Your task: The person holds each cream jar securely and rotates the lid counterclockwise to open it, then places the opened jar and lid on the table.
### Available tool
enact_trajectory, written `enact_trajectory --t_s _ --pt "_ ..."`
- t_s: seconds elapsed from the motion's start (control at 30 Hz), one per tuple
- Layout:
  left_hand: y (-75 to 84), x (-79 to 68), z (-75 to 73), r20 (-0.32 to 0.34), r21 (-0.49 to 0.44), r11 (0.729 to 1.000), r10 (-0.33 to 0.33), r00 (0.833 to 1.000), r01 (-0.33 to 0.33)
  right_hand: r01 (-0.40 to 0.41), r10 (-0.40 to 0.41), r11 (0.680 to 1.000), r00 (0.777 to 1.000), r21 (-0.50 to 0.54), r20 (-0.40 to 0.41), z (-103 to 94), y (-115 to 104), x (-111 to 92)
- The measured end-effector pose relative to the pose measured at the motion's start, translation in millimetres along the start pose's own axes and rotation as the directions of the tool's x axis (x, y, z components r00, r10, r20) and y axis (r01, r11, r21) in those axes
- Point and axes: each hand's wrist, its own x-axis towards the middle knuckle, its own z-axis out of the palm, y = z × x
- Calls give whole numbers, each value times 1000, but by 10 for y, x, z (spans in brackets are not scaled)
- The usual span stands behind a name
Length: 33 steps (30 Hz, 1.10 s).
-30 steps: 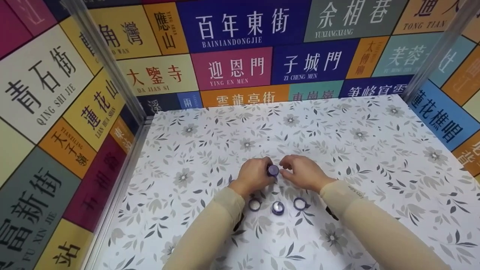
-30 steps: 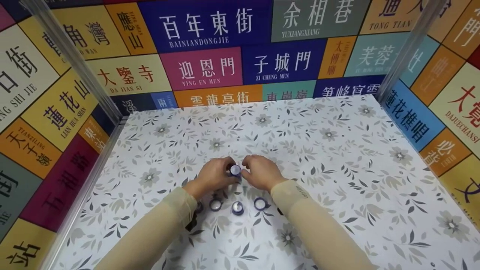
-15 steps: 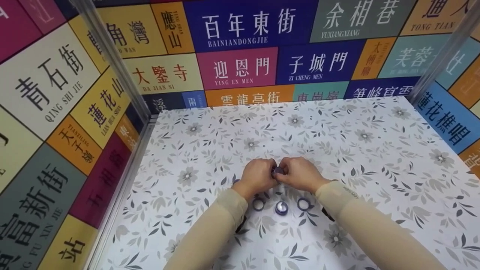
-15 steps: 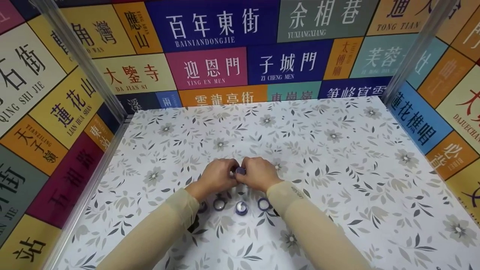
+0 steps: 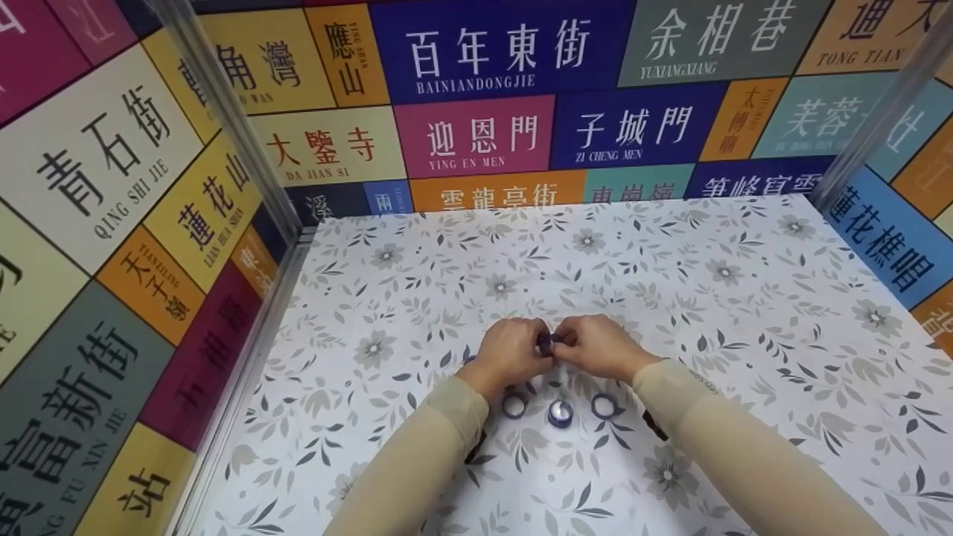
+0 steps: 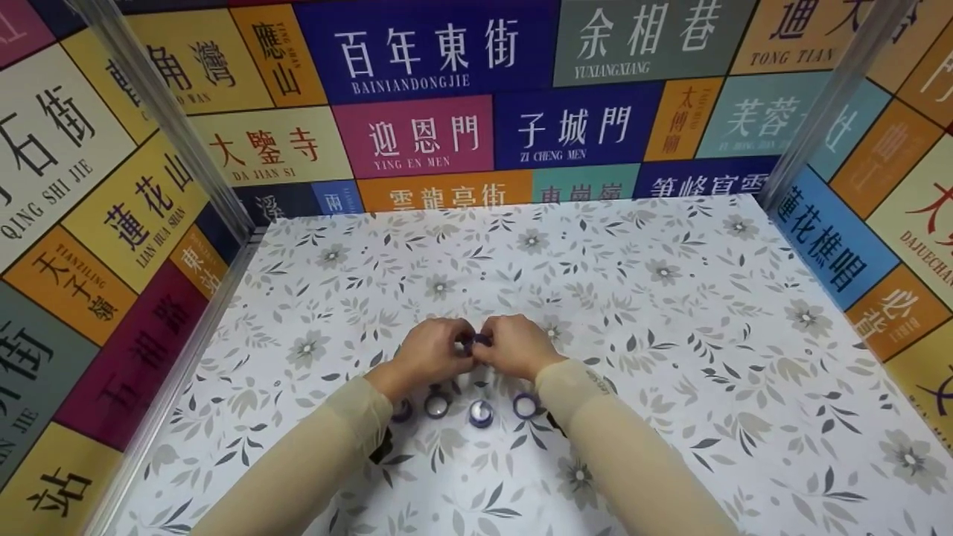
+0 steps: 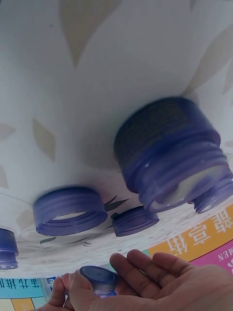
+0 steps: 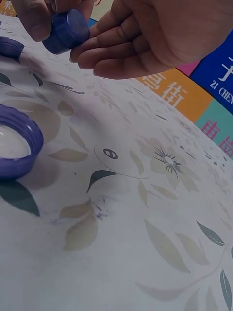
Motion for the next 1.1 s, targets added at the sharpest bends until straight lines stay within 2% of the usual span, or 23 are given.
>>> enact_trajectory --t_s 0.17,0.37,0.53,0.73,0.9,1.1 --pt "-11 -16 -12 29 -14 1000 6 1000 -5 -8 5 997 999 79 32 -19 27 -12" --pt "-20 -21 -51 78 -26 1000 5 997 -3 23 -30 991 998 135 51 -39 43 -39" --pt "2 -19 -95 76 10 1000 25 997 -26 -3 -13 981 997 193 80 -63 45 -54" --pt "26 -16 -110 64 35 999 38 997 -40 -32 18 985 996 170 84 -98 35 -53" --pt "40 -24 -109 81 -3 1000 15 997 -15 -16 2 986 996 169 88 -120 30 -52" --pt "38 -48 -103 78 -26 999 25 997 -23 26 -44 983 995 182 91 -103 36 -54"
